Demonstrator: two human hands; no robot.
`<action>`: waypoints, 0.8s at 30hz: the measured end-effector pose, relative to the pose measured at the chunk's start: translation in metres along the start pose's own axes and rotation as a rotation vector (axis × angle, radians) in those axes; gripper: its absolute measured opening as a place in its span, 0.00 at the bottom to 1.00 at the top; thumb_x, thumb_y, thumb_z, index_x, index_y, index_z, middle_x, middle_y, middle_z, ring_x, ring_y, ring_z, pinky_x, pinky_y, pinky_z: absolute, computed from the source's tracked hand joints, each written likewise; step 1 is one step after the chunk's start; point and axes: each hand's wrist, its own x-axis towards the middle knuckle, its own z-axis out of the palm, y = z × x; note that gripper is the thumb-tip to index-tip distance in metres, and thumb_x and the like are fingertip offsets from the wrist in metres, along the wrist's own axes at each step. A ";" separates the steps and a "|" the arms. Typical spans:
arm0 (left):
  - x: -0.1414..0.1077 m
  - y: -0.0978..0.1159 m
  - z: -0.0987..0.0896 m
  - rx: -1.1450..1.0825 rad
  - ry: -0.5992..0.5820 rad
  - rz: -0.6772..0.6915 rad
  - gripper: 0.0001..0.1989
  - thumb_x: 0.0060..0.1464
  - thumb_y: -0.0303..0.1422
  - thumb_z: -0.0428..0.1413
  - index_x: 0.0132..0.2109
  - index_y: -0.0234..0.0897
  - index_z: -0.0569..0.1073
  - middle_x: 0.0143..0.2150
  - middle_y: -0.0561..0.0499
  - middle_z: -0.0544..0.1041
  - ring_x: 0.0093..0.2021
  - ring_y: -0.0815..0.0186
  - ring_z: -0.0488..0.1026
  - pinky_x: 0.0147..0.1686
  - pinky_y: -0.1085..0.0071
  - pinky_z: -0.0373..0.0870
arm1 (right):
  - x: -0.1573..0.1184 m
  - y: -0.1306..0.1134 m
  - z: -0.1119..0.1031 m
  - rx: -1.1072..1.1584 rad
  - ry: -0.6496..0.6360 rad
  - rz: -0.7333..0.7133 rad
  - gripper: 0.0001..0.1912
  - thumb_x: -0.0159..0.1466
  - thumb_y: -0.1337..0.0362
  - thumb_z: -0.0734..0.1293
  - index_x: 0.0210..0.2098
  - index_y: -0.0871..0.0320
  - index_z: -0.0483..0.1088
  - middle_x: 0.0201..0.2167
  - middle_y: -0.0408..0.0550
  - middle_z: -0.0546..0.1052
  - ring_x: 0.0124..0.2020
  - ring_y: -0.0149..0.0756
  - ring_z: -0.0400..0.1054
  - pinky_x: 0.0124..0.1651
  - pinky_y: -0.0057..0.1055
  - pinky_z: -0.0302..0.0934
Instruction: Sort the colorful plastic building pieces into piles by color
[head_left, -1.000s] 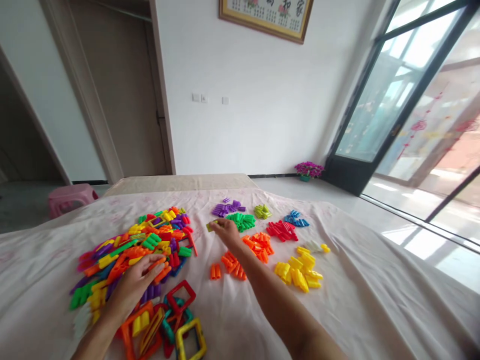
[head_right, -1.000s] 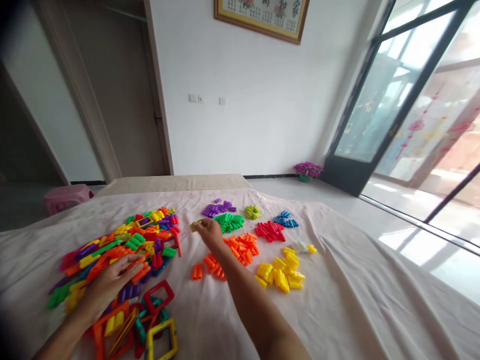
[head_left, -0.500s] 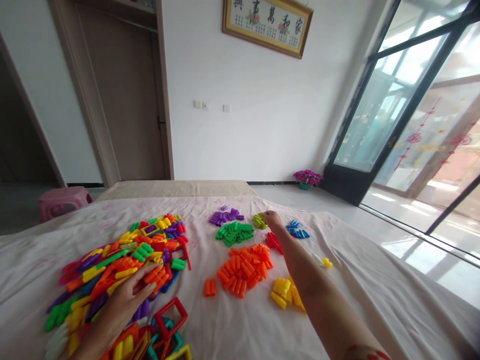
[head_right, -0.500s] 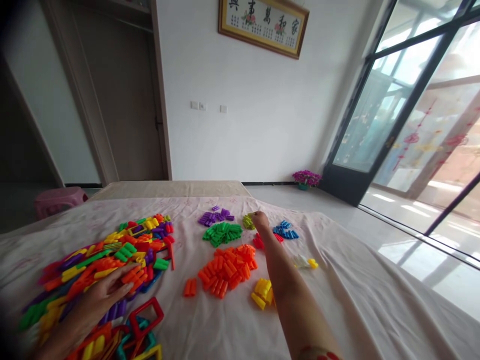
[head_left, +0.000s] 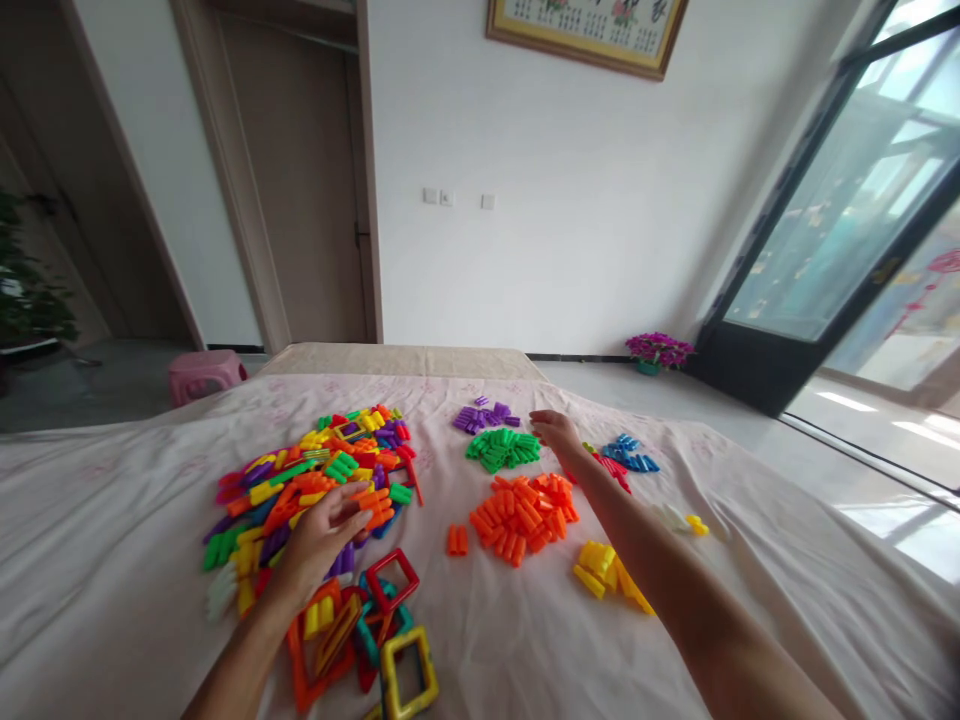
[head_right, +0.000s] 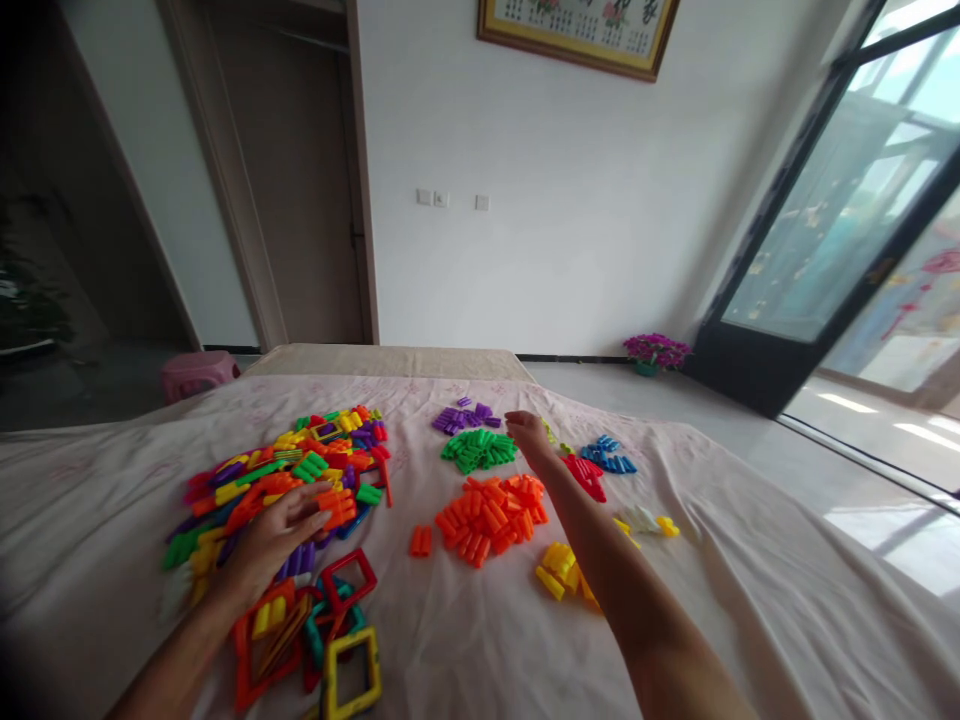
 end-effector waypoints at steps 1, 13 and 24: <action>-0.001 0.003 0.000 -0.009 -0.014 0.003 0.35 0.41 0.48 0.66 0.54 0.32 0.74 0.47 0.36 0.80 0.45 0.51 0.79 0.41 0.60 0.78 | -0.016 -0.012 0.015 0.083 -0.109 -0.034 0.19 0.60 0.68 0.64 0.49 0.63 0.76 0.37 0.52 0.81 0.33 0.34 0.75 0.33 0.26 0.66; -0.009 0.011 0.021 -0.061 -0.245 -0.002 0.34 0.44 0.46 0.67 0.56 0.35 0.71 0.49 0.41 0.79 0.47 0.54 0.78 0.48 0.60 0.76 | -0.173 -0.095 0.117 0.665 -0.704 -0.128 0.15 0.56 0.57 0.72 0.39 0.59 0.71 0.30 0.43 0.75 0.27 0.31 0.72 0.25 0.24 0.65; -0.002 -0.005 -0.109 0.341 0.811 0.262 0.26 0.58 0.50 0.53 0.57 0.41 0.73 0.51 0.47 0.78 0.53 0.52 0.75 0.58 0.53 0.69 | -0.092 -0.006 0.003 0.067 -0.236 -0.147 0.16 0.59 0.67 0.64 0.46 0.60 0.74 0.30 0.46 0.78 0.27 0.32 0.70 0.28 0.25 0.60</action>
